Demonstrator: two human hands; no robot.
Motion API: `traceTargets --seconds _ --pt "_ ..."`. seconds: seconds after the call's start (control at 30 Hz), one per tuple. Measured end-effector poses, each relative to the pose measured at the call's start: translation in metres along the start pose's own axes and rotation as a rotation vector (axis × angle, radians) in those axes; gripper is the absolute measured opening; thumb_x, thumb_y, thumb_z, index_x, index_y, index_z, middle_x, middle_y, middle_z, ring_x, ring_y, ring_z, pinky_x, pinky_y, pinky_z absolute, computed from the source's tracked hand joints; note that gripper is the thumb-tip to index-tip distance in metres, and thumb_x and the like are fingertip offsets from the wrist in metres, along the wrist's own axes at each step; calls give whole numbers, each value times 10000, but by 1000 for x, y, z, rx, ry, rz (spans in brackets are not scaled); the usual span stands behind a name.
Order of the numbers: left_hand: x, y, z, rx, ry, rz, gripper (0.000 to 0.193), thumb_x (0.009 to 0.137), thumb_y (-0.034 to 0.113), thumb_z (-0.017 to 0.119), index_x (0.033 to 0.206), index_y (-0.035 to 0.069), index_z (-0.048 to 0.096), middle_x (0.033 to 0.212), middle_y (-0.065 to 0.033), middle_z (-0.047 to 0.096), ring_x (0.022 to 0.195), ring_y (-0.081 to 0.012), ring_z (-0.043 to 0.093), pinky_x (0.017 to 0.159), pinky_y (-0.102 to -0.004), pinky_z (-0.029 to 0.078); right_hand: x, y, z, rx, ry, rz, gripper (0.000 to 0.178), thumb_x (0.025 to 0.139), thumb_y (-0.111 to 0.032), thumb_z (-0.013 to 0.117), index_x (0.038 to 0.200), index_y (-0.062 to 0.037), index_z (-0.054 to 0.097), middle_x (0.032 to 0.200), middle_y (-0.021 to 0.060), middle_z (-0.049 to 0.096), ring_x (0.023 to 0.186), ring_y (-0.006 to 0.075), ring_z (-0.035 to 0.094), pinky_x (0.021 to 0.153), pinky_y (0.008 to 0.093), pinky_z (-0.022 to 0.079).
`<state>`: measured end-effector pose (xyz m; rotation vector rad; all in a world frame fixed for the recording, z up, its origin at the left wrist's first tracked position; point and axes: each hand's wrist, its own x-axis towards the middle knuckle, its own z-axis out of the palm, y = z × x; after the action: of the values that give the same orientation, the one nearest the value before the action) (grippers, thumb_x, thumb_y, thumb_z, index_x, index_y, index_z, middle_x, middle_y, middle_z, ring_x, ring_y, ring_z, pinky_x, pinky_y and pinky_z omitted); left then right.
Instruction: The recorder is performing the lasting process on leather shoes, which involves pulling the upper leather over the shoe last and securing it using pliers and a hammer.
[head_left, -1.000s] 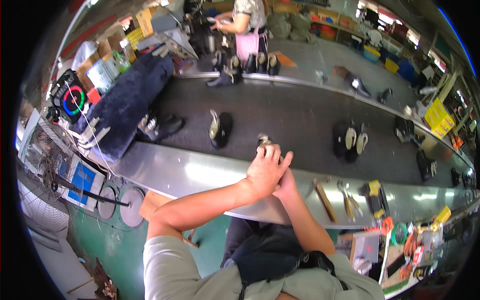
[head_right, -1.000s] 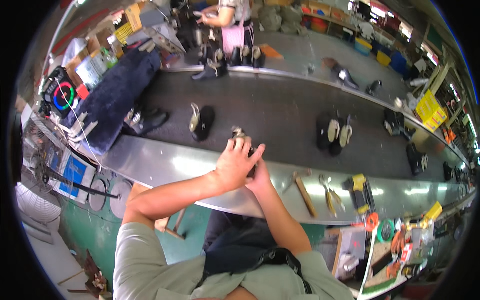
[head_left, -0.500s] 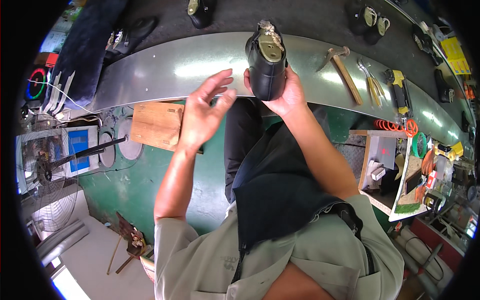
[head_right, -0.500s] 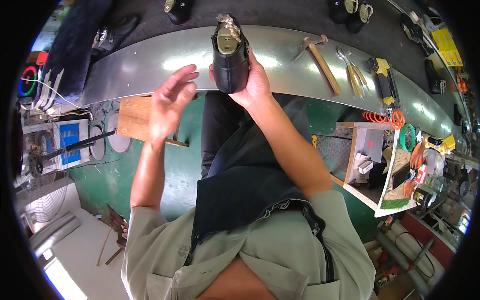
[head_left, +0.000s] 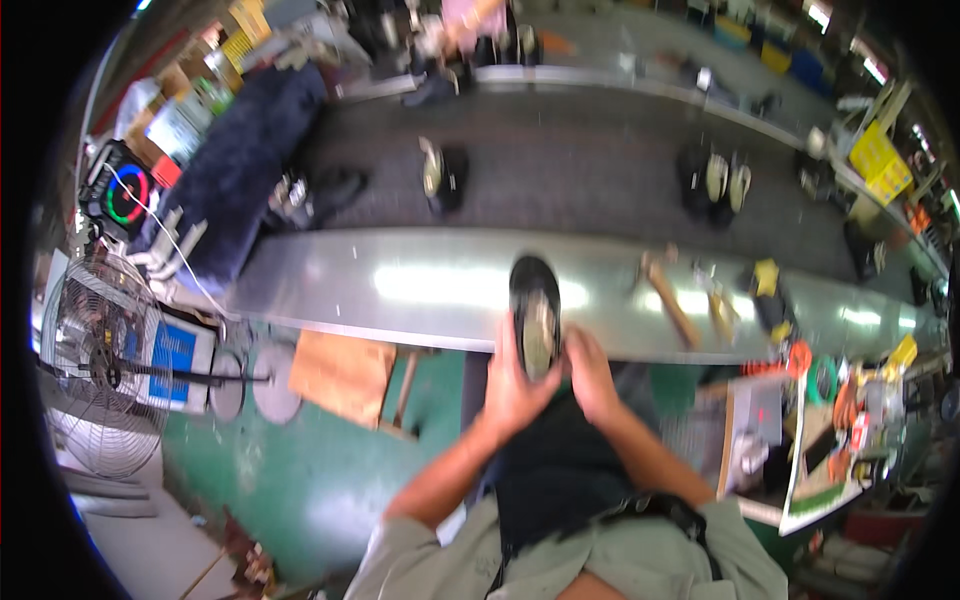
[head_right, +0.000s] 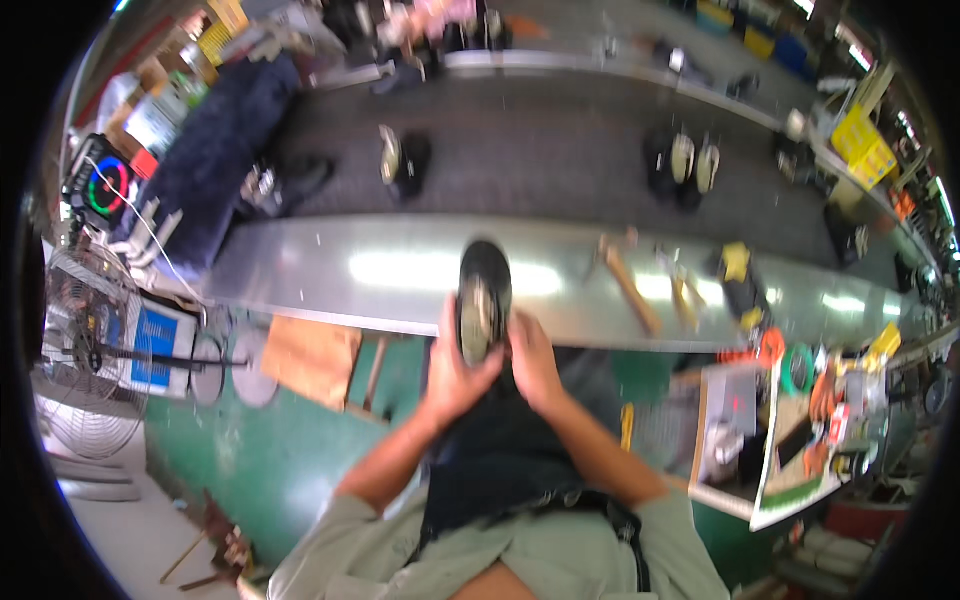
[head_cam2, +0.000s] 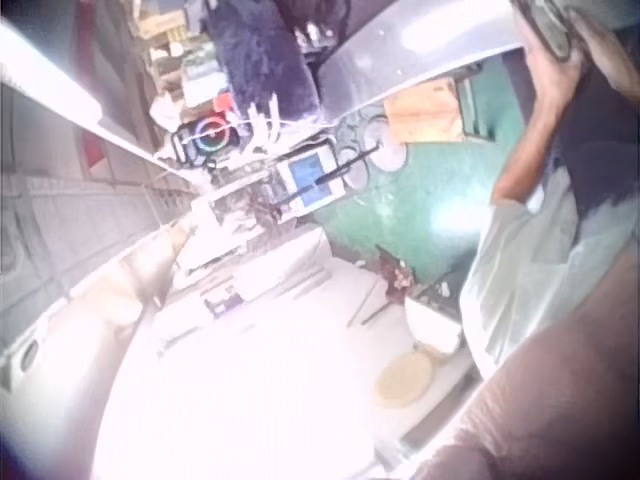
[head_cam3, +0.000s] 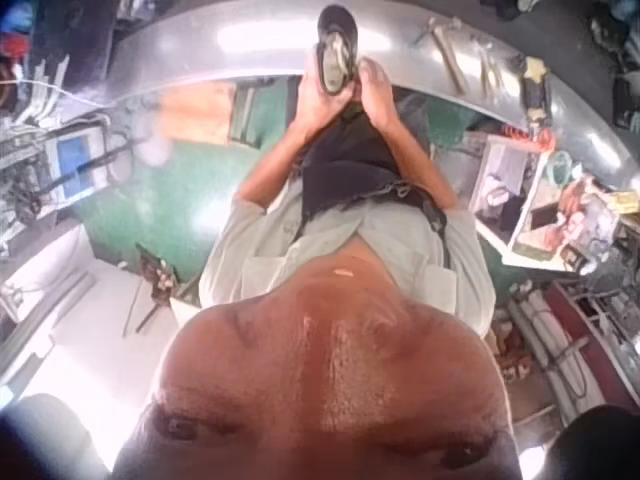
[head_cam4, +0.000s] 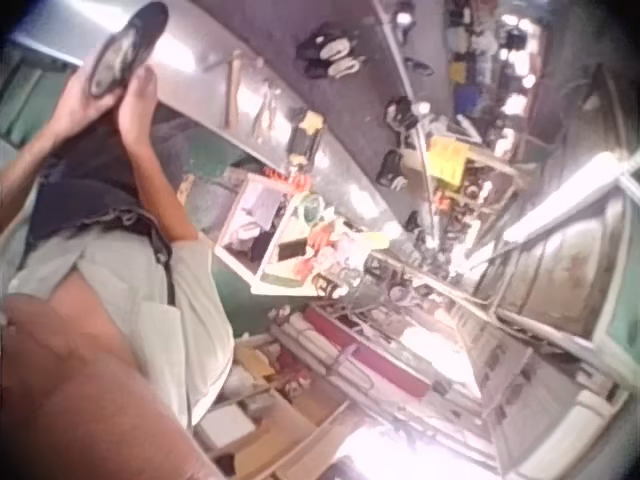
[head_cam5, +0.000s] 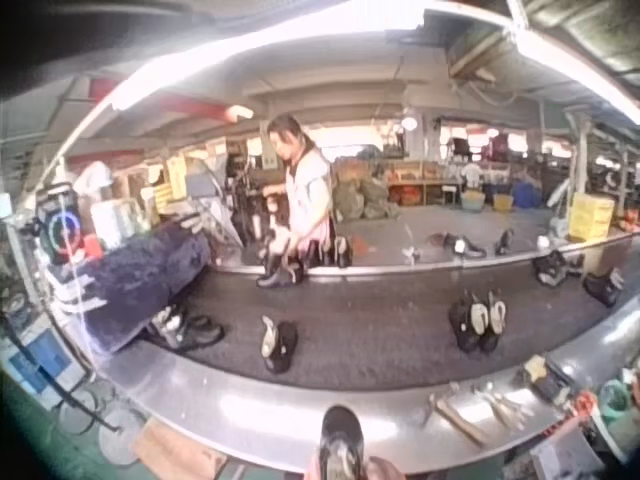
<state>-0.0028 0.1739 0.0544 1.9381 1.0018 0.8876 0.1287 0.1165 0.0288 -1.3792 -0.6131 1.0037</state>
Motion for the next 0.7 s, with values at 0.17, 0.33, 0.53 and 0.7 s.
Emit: traceTargets --seconds 0.17,0.33,0.53,0.7 --pt "-23 -3 11 -151 -85 -89 1020 775 133 785 1548 -72 152 1468 -365 385 1346 -510 436 1099 -474 433 -50 -76 -5 -575 -16 -526 409 887 -179 765 1203 2 580 1054 129 652 888 199 651 825 332 529" --pt "-22 -5 18 -80 -8 37 1061 757 104 788 1566 -48 118 1523 -361 306 1417 -504 342 1149 -484 376 -33 -61 8 -789 17 -579 278 850 -160 785 1019 -40 599 822 108 635 671 230 642 612 334 525" --pt "-28 -18 24 -64 23 17 1106 753 137 816 1580 -14 97 1532 -331 293 1394 -497 372 1140 -484 390 -38 -64 23 -797 84 -549 188 876 -142 761 931 -47 609 688 87 635 553 215 623 544 342 504" --pt "-27 -14 8 -256 -62 -56 1108 775 217 832 1582 -27 112 1571 -298 260 1490 -413 265 1212 -437 292 -32 -58 13 -738 9 -552 172 881 -109 743 852 -15 602 703 92 637 579 183 616 564 328 504"
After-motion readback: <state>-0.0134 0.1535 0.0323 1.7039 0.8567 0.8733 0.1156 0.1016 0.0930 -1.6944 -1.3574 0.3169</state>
